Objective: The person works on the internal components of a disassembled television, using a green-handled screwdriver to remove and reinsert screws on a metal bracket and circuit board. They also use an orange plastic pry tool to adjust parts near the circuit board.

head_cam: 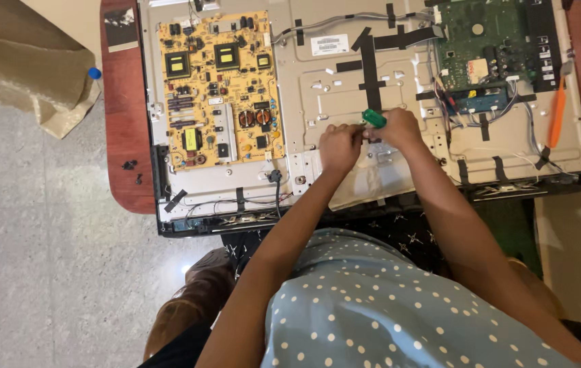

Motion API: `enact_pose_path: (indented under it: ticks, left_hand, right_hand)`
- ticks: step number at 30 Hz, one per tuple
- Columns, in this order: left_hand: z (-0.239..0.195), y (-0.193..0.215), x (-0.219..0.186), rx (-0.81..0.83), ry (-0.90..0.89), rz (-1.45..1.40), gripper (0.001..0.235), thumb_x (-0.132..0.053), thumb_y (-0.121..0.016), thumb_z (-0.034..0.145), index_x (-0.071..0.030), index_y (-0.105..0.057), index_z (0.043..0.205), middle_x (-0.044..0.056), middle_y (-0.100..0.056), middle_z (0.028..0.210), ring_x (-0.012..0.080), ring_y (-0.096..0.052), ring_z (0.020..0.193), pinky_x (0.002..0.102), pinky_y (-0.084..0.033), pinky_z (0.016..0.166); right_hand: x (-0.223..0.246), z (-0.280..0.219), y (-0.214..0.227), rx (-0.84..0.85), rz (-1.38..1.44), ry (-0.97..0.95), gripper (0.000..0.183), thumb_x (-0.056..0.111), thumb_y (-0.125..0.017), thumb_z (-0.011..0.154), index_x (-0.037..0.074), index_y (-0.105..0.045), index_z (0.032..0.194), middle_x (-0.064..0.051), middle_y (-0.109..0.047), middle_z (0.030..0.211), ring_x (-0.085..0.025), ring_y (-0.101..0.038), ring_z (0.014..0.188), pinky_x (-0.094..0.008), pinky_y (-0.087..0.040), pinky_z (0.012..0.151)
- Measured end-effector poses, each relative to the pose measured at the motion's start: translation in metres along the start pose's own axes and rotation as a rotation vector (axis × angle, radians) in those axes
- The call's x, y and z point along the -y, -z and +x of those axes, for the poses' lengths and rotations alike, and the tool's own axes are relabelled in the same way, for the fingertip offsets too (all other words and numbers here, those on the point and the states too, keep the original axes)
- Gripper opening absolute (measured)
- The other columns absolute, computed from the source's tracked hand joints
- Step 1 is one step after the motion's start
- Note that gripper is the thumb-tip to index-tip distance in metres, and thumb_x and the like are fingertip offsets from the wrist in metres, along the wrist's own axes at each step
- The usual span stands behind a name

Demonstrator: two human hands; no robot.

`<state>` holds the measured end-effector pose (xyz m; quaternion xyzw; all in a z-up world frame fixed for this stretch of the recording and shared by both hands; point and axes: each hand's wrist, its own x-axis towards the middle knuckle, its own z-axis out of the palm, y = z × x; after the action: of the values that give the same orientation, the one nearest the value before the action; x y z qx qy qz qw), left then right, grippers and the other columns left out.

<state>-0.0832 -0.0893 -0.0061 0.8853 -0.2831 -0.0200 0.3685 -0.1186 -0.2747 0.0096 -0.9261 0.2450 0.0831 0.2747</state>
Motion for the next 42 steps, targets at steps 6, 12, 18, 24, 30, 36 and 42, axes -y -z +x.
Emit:
enact_pose_path:
  ticks: [6,12,18,24,30,36,42]
  left_hand:
    - [-0.008,0.004,0.003,-0.087,-0.073,-0.008,0.017,-0.022,-0.071,0.087,-0.014,-0.078,0.101,0.008,-0.071,0.096,0.0317,-0.062,0.093,0.045,-0.049,0.081]
    - [-0.008,0.008,0.000,-0.065,-0.070,-0.003,0.015,-0.023,-0.070,0.090,-0.017,-0.078,0.102,0.005,-0.070,0.097,0.0298,-0.062,0.094,0.044,-0.049,0.082]
    - [-0.008,0.012,-0.002,-0.061,-0.072,0.000,0.019,-0.024,-0.069,0.091,-0.018,-0.077,0.107,0.004,-0.069,0.099,0.0292,-0.061,0.095,0.044,-0.048,0.082]
    - [-0.008,0.016,-0.004,-0.038,-0.074,-0.034,0.022,-0.024,-0.068,0.092,-0.018,-0.076,0.112,0.005,-0.068,0.096,0.0288,-0.061,0.093,0.044,-0.047,0.080]
    - [-0.006,0.015,-0.006,-0.012,0.000,-0.027,0.012,-0.026,-0.069,0.094,-0.023,-0.078,0.101,0.002,-0.069,0.093,0.0272,-0.061,0.091,0.043,-0.046,0.078]
    - [-0.004,0.014,-0.008,-0.051,-0.003,-0.054,0.010,-0.029,-0.070,0.092,-0.028,-0.079,0.097,0.000,-0.069,0.088,0.0262,-0.061,0.088,0.042,-0.046,0.078]
    - [-0.004,0.017,-0.010,-0.013,0.014,-0.016,0.011,-0.030,-0.071,0.091,-0.031,-0.081,0.097,-0.001,-0.069,0.088,0.0250,-0.061,0.088,0.041,-0.046,0.077]
  right_hand:
    - [-0.008,0.002,0.002,0.166,0.342,-0.096,0.026,0.035,-0.085,0.080,0.009,-0.080,0.087,-0.005,-0.079,0.079,-0.016,-0.070,0.062,-0.031,-0.056,0.062]
    - [-0.017,0.004,0.003,0.184,0.431,0.004,0.018,0.018,-0.083,0.076,0.009,-0.083,0.092,-0.003,-0.080,0.083,-0.011,-0.069,0.062,-0.027,-0.057,0.060]
    - [-0.008,-0.001,0.002,0.144,0.299,-0.086,0.023,0.023,-0.088,0.077,0.011,-0.083,0.095,-0.008,-0.078,0.082,-0.017,-0.069,0.065,-0.030,-0.055,0.064]
    - [0.003,-0.018,0.043,-0.104,0.306,0.137,0.029,0.035,-0.077,0.095,0.010,-0.072,0.110,-0.007,-0.075,0.099,-0.017,-0.070,0.092,-0.034,-0.052,0.080]
    - [0.032,-0.074,0.121,-0.359,0.238,0.273,0.027,0.034,-0.070,0.110,0.007,-0.072,0.113,-0.009,-0.066,0.107,-0.017,-0.064,0.089,-0.030,-0.053,0.075]
    - [0.072,-0.107,0.148,-0.337,0.303,0.282,0.020,0.026,-0.074,0.104,0.007,-0.075,0.112,-0.008,-0.069,0.105,-0.016,-0.066,0.088,-0.032,-0.053,0.075]
    - [0.077,-0.105,0.140,-0.217,0.398,0.248,0.022,0.024,-0.075,0.100,0.005,-0.072,0.110,-0.008,-0.069,0.101,-0.016,-0.070,0.087,-0.033,-0.057,0.077]
